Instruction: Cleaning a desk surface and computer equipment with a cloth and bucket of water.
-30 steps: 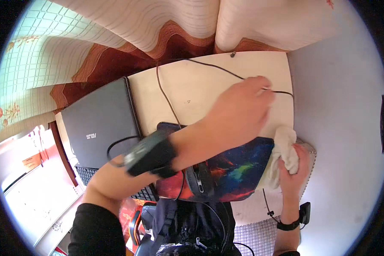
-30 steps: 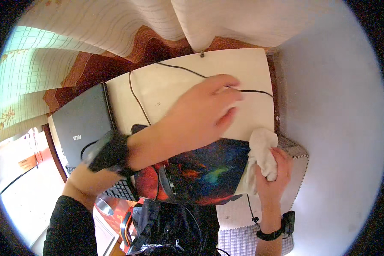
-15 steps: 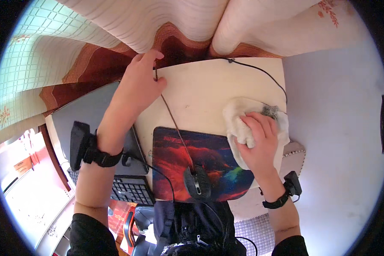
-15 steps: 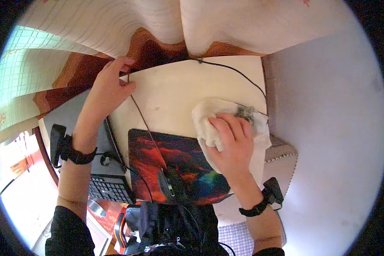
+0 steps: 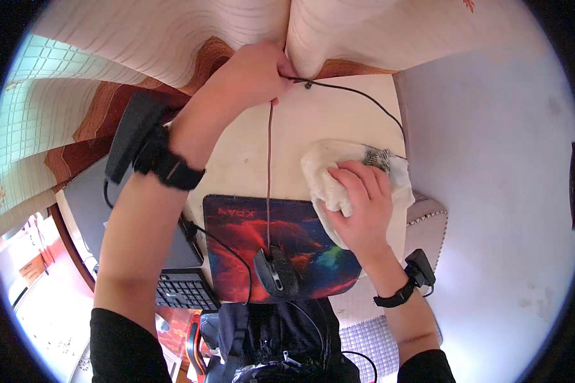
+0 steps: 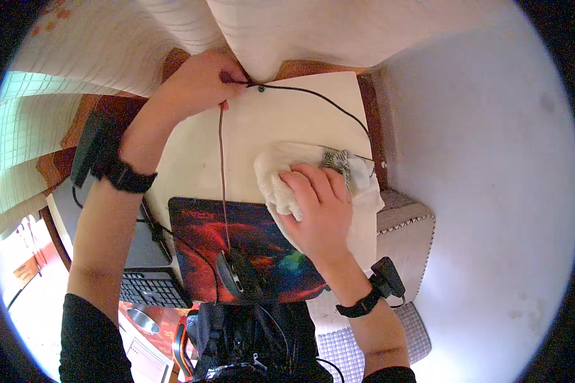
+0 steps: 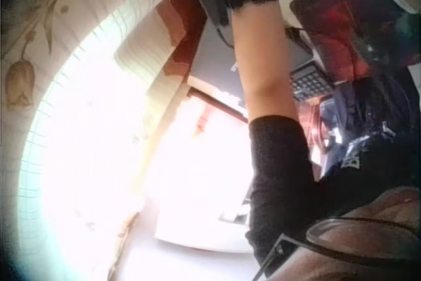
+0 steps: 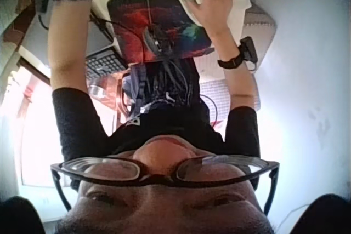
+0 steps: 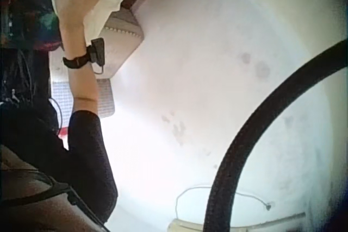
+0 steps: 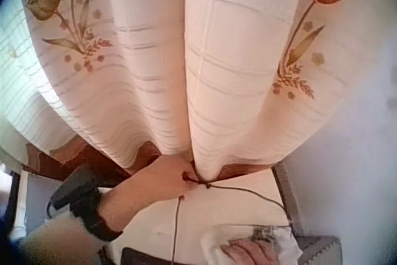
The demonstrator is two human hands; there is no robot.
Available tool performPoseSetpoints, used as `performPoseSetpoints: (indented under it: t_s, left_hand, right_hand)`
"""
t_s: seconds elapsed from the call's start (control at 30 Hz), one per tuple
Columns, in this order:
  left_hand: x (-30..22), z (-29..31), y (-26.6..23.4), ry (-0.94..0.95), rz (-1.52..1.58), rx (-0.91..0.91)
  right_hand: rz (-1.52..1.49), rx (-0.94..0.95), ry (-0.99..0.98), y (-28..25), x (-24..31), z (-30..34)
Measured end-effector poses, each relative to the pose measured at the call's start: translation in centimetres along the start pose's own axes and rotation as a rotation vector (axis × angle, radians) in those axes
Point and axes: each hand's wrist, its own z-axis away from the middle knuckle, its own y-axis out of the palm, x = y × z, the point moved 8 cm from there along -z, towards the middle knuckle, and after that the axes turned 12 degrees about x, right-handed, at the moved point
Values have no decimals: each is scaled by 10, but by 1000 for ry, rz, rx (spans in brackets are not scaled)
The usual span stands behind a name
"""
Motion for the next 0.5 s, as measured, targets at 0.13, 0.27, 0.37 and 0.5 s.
performPoseSetpoints:
  t_s: [0.13, 0.27, 0.37, 0.5]
  left_hand:
    - [-49, 66, -11, 114, 158, -348]
    - [-79, 116, 2, 213, 319, -506]
    - [-86, 122, 5, 261, 360, -613]
    - [-65, 130, 1, 206, 460, -636]
  right_hand:
    - [18, 24, 59, 3, 3, -3]
    - [-88, 4, -30, 53, 42, -69]
    - [73, -265, 64, 41, 44, -147]
    - [-63, -195, -111, 42, 48, -119]
